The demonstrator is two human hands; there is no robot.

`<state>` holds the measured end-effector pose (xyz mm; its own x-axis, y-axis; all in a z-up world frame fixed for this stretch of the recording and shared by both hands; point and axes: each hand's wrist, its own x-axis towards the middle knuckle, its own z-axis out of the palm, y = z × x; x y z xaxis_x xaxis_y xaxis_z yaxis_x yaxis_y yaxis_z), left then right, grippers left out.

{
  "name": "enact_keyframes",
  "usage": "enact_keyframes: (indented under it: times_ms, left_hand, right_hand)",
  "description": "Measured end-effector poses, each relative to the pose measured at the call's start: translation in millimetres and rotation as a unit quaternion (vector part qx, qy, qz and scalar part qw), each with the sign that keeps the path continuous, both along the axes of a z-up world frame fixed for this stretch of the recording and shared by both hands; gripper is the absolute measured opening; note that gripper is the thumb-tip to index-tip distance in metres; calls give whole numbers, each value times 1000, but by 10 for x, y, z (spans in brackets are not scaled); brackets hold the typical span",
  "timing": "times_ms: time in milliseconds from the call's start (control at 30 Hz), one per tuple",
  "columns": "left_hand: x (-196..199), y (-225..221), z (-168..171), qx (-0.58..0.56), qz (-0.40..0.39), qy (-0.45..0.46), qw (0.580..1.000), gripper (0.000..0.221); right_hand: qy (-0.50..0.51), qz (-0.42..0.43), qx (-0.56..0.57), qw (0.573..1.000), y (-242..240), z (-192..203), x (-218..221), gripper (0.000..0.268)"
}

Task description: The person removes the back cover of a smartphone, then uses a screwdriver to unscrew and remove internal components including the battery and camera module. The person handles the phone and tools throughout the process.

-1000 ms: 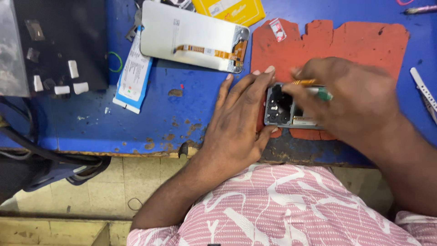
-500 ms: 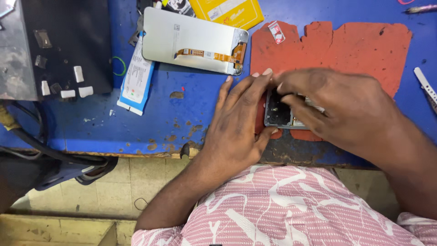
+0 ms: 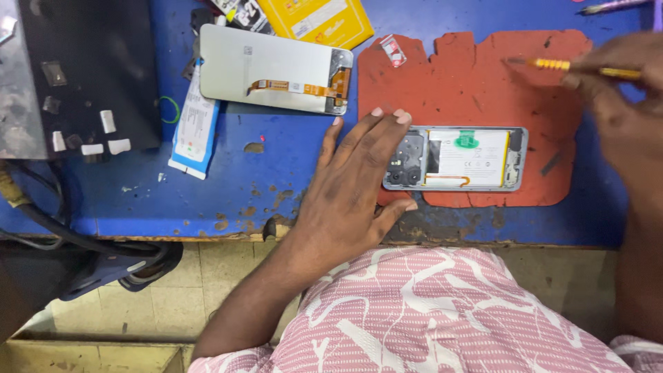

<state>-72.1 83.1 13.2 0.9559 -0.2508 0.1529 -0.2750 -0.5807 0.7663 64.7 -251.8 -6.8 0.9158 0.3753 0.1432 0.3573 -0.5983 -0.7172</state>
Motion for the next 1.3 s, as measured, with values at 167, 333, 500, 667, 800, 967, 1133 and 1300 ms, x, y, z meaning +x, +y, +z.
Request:
enact_keyframes:
  times_ms: [167,333,500,667,800,967,1133,1300]
  left_hand:
    - [64,-88,28,67,-46,2,997,98]
    - [49,-164,76,150,-70,-34,986,85]
    - [38,-174,84,172,-85,-139,972,64]
    - [225,-73,165,79,-25,7,997,61]
    - [312,-88,240,-331,88,25,939,55]
    - [223,-474,174,-532,79,118,835,46]
    - [236,-463,75,-558,96,114,816,35]
    - [200,-459,124,-522,105,100,840,34]
  right_hand:
    - [-124,90,-249,956,53,251,-388,21]
    - [-120,237,-235,935,517,461,-610,66]
    - [-196,257,-244,914,633,583,-690,48]
    - [-166,193,-164,953,618,640,-660,26]
    - [74,43,55,995,649,595,-660,21]
    - [270,24,339,901,813,413,-796,21]
    - [204,15,385,900,958,362,-906,54]
    - [138,39,349,926,954,328,-952,49]
